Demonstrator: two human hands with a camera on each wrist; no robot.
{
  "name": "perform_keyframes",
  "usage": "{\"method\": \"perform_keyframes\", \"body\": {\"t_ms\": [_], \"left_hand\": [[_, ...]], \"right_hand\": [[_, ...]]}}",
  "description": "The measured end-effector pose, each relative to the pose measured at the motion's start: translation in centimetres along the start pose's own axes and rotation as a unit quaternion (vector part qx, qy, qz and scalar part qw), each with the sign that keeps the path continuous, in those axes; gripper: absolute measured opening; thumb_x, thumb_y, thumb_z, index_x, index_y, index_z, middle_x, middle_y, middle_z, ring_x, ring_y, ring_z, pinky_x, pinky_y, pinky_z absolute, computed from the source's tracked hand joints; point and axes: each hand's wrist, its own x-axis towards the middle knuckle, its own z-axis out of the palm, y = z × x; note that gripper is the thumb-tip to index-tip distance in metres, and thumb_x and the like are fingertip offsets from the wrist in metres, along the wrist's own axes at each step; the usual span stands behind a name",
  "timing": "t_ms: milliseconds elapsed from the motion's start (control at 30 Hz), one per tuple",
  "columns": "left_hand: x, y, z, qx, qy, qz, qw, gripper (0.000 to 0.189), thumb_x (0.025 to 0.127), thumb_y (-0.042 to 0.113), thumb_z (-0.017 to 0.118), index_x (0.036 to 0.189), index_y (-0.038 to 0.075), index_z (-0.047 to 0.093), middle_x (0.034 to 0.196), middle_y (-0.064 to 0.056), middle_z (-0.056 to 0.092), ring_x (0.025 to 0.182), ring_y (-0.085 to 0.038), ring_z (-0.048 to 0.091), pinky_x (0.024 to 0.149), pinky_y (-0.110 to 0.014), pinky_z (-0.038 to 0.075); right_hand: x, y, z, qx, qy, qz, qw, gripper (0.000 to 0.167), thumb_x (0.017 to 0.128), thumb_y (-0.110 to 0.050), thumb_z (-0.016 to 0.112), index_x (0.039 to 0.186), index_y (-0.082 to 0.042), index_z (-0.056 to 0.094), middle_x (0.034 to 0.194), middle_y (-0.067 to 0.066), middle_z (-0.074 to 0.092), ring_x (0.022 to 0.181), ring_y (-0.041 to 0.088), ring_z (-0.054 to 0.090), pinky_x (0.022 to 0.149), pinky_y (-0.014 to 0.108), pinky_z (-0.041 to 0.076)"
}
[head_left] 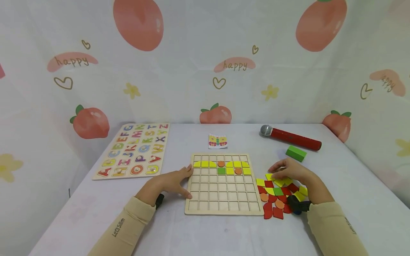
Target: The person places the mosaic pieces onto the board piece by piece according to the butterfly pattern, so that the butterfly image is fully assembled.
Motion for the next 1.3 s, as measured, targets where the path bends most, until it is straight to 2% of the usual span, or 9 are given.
{"method": "perform_keyframes", "body": {"t_ms": [167, 400, 533, 767, 1033, 1133, 1300], "left_hand": [[-0.1, 0.0, 0.0, -0.002, -0.001, -0.001, 1.0000, 0.101, 0.072, 0.039, 0.078, 0.149, 0.012, 0.020, 0.158, -0.005, 0.007, 0.146, -0.028, 0.009, 0.117, -0.046, 0.016], [-0.2, -0.1, 0.1, -0.001, -0.001, 0.001, 1.0000, 0.101, 0.072, 0.039, 0.078, 0.149, 0.011, 0.020, 0.158, -0.006, 0.007, 0.145, -0.028, 0.009, 0.117, -0.046, 0.016], [-0.2, -0.1, 0.0, 0.002, 0.000, 0.001, 1.0000, 0.100, 0.072, 0.039, 0.078, 0.149, 0.011, 0.020, 0.158, -0.005, 0.007, 0.145, -0.028, 0.009, 0.117, -0.046, 0.016], [0.1, 0.1, -0.1, 0.006, -0.004, 0.004, 1.0000, 0.100, 0.073, 0.040, 0.077, 0.149, 0.013, 0.019, 0.158, -0.005, 0.006, 0.146, -0.027, 0.008, 0.117, -0.045, 0.016], [0.0, 0.0, -0.2, -0.003, -0.005, 0.000, 1.0000, 0.100, 0.072, 0.039, 0.077, 0.150, 0.013, 0.019, 0.158, -0.005, 0.006, 0.146, -0.028, 0.007, 0.117, -0.046, 0.015], [0.0, 0.0, -0.1, -0.006, -0.006, 0.001, 1.0000, 0.100, 0.072, 0.039, 0.078, 0.150, 0.013, 0.019, 0.158, -0.005, 0.006, 0.146, -0.028, 0.007, 0.117, -0.046, 0.016], [-0.1, -0.1, 0.0, -0.002, -0.004, 0.000, 1.0000, 0.101, 0.072, 0.040, 0.078, 0.150, 0.013, 0.019, 0.158, -0.005, 0.007, 0.146, -0.028, 0.008, 0.117, -0.046, 0.016]], "right_hand": [[-0.2, 0.3, 0.1, -0.016, -0.002, -0.010, 0.9998, 0.037, 0.079, -0.026, 0.074, 0.107, -0.002, 0.067, 0.097, 0.006, 0.065, 0.087, 0.018, 0.052, 0.074, 0.026, 0.048], [0.0, 0.3, 0.3, -0.017, -0.010, -0.030, 0.9994, 0.033, 0.078, -0.021, 0.075, 0.103, -0.001, 0.065, 0.085, 0.005, 0.057, 0.081, 0.018, 0.049, 0.065, 0.025, 0.050], [0.2, 0.3, 0.1, -0.018, -0.011, -0.043, 0.9989, 0.031, 0.078, -0.019, 0.075, 0.099, 0.000, 0.061, 0.083, 0.005, 0.056, 0.079, 0.018, 0.049, 0.065, 0.024, 0.048], [0.2, 0.1, -0.1, 0.006, -0.009, -0.032, 0.9994, 0.025, 0.084, -0.018, 0.067, 0.099, 0.001, 0.058, 0.083, 0.004, 0.059, 0.076, 0.017, 0.052, 0.067, 0.025, 0.049], [0.6, -1.2, -0.4, 0.046, -0.040, -0.078, 0.9951, 0.027, 0.088, -0.017, 0.062, 0.106, 0.003, 0.056, 0.077, 0.006, 0.055, 0.062, 0.018, 0.051, 0.056, 0.025, 0.047], [0.9, -2.1, -0.2, 0.046, -0.045, -0.090, 0.9939, 0.027, 0.089, -0.017, 0.061, 0.107, 0.003, 0.057, 0.080, 0.005, 0.057, 0.067, 0.017, 0.053, 0.059, 0.025, 0.049], [2.0, -3.5, 0.7, 0.054, -0.050, -0.107, 0.9915, 0.026, 0.089, -0.015, 0.061, 0.106, 0.005, 0.059, 0.085, 0.005, 0.060, 0.075, 0.018, 0.056, 0.072, 0.025, 0.051]]}}
